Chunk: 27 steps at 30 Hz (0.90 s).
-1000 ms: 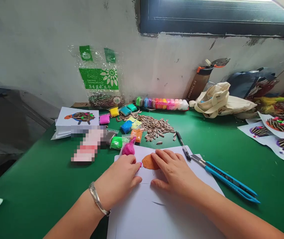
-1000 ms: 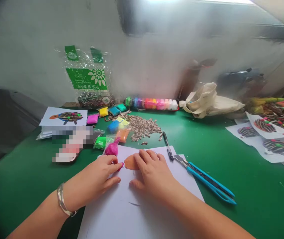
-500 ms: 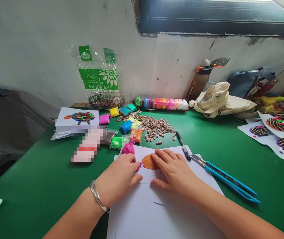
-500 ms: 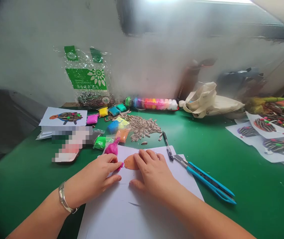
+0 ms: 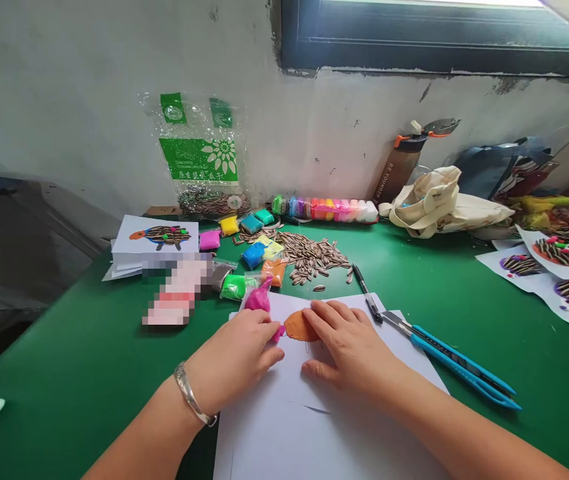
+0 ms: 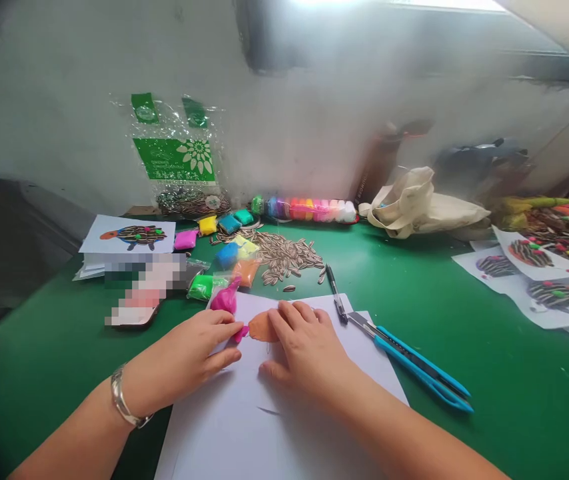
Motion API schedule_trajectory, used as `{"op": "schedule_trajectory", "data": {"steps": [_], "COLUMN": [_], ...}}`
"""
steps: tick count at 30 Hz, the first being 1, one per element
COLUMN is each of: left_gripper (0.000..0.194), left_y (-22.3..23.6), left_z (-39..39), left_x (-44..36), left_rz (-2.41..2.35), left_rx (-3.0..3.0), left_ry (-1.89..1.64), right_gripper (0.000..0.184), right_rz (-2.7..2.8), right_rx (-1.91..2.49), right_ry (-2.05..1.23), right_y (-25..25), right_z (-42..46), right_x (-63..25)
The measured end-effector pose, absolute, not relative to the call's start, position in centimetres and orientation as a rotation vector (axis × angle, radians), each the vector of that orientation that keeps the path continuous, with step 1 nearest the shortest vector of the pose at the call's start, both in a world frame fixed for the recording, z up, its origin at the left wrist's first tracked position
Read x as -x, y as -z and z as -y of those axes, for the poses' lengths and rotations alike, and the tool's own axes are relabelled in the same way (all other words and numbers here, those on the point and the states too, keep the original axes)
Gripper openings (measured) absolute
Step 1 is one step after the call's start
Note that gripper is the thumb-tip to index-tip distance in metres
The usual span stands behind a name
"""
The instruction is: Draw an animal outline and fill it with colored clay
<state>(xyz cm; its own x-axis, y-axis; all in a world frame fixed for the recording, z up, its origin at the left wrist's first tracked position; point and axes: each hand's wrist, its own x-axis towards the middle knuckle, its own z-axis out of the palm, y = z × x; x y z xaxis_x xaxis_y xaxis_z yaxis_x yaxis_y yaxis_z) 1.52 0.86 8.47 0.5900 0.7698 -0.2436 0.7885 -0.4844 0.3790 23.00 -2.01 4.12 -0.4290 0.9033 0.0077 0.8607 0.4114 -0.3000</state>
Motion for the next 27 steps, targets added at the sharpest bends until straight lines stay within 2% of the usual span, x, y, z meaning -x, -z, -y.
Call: {"op": "schedule_trajectory", "data": {"steps": [7,15,27], "left_gripper": [0.013,0.019,0.014], "left_y": [-8.48,-8.79,-8.94], "left_z": [-0.35,-0.88,-0.54], "left_x": [-1.99,-1.28,-1.66], "left_rz": [-1.296,-1.286,-1.298], "left_rx": [-2.439,-2.378,-2.411], "left_ry": [0.152,0.088,0.152], "right_gripper": [0.06,0.062,0.06], "right_rz": [2.488,2.499,2.517], "right_rx": [1.579,1.582,1.575], "right_ry": [-0.391,-0.368,-0.381], "right_y": [-4.25,-4.23,-4.45], "right_z": [2.07,2.13,2.13], "right_x": [-22.94,-22.97,-22.84]}}
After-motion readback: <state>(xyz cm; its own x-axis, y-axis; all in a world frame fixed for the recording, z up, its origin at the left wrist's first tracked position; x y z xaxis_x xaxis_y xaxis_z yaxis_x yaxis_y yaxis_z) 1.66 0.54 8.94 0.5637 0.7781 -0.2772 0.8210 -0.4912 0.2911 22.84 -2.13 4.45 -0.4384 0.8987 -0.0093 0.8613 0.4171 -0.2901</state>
